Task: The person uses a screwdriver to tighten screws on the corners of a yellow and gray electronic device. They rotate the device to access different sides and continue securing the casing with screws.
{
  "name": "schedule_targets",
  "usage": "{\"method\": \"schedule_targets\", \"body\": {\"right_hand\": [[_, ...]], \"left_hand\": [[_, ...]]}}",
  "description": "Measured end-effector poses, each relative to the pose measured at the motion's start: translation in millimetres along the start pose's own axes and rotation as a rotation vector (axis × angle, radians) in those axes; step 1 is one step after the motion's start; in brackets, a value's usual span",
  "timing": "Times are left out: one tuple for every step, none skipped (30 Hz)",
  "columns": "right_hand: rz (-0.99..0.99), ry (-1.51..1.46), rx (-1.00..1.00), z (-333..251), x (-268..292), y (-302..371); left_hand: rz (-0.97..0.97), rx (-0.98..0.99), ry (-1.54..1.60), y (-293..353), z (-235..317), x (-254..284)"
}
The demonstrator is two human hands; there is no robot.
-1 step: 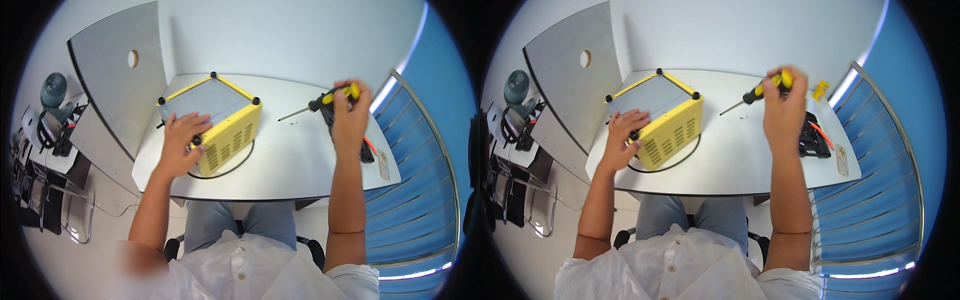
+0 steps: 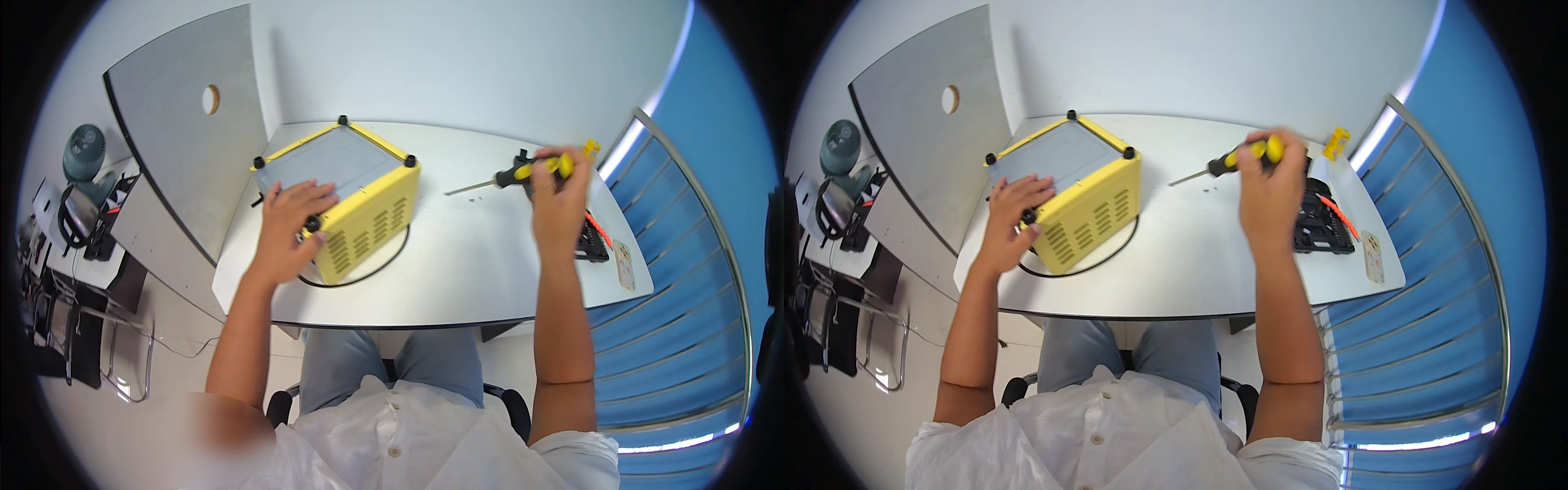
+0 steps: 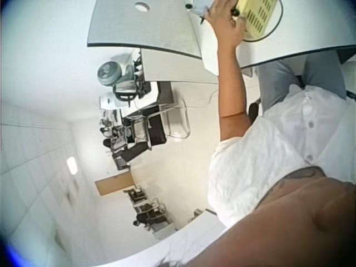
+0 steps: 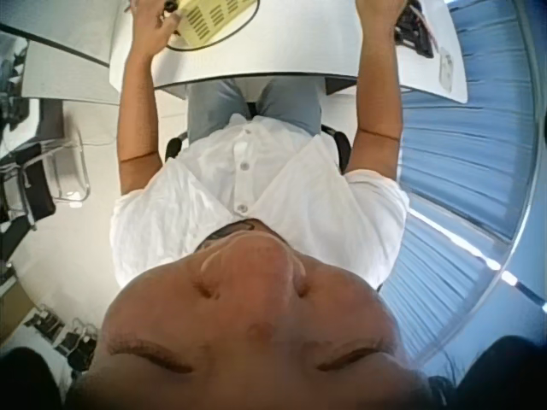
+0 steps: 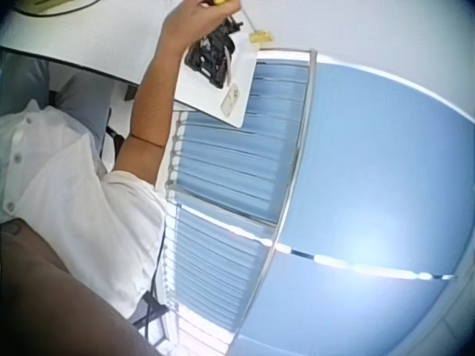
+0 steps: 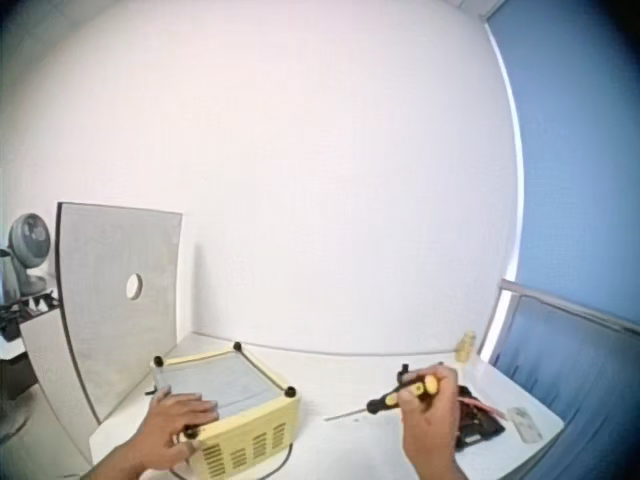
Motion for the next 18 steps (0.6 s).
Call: {"method": "schedule_targets", "body": {"right_hand": [[-0.045, 0.178, 0.059, 25.3, 7.8, 13.4], [-0.072, 0.052, 0.021, 46.9, 8.0, 33.4], [-0.089, 0.131, 0.088, 62.8, 11.1, 53.4], [-0.121, 0.159, 0.011, 72.8, 8.3, 71.4], [-0.128, 0.206, 0.019, 86.5, 10.4, 86.1], [-0.173, 0.289, 0.062, 89.9, 5.9, 100.0], [-0.201, 0.309, 0.081, 92.3, 4.5, 107.8], [-0.230, 0.327, 0.101, 93.9, 4.0, 113.4], [-0.279, 0.357, 0.065, 101.7, 4.7, 119.8], [-0.327, 0.379, 0.027, 109.6, 6.6, 124.3], [-0.376, 0.399, -0.010, 117.5, 7.2, 128.2], [-0.431, 0.440, -0.004, 120.6, 4.6, 129.7], [-0.484, 0.492, 0.003, 122.2, 2.9, 133.1], [-0.538, 0.554, 0.008, 125.2, 4.4, 133.9], [-0.597, 0.609, -0.060, 139.3, 4.7, 140.4], [-0.585, 0.596, -0.035, 136.2, 4.4, 140.8], [-0.578, 0.574, -0.011, 128.5, 0.4, 140.4], [-0.570, 0.551, 0.012, 119.1, -2.3, 139.3]], "left_hand": [[0.007, -0.026, -0.016, -7.7, -6.8, 1.3], [0.017, -0.051, -0.026, -13.3, -14.4, 1.7], [0.032, -0.065, -0.044, -19.0, -18.8, -0.7], [0.056, -0.075, -0.052, -21.3, -28.5, 0.8], [0.112, -0.067, -0.047, -24.6, -35.4, 2.0], [0.167, -0.051, -0.055, -22.3, -44.4, 5.1], [0.183, -0.031, -0.055, -23.7, -49.5, 8.4], [0.202, -0.010, -0.056, -23.1, -53.4, 11.9], [0.218, 0.011, -0.062, -21.0, -55.9, 13.8], [0.258, 0.062, -0.061, -19.4, -58.1, 14.5], [0.301, 0.113, -0.060, -15.8, -59.4, 11.0], [0.345, 0.160, -0.063, -11.5, -57.4, 11.8], [0.412, 0.187, -0.078, -1.2, -49.3, 12.2], [0.489, 0.185, 0.028, 10.7, -36.4, 10.4], [0.522, 0.118, 0.089, 23.3, -16.8, 8.1], [0.507, 0.065, 0.155, 42.6, 4.0, -0.1], [0.449, 0.056, 0.225, 67.0, 20.8, -14.0], [0.339, -0.065, 0.287, 107.3, 27.0, -37.0]]}}
Point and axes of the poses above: each hand's wrist, its own y-axis away from the middle knuckle, its own x-axis out of the back of the hand, z = x × y, the point moved 8 cm from there along -y, towards the middle knuckle, and after that the axes turned 8 degrees about x, right-handed, at the moved point
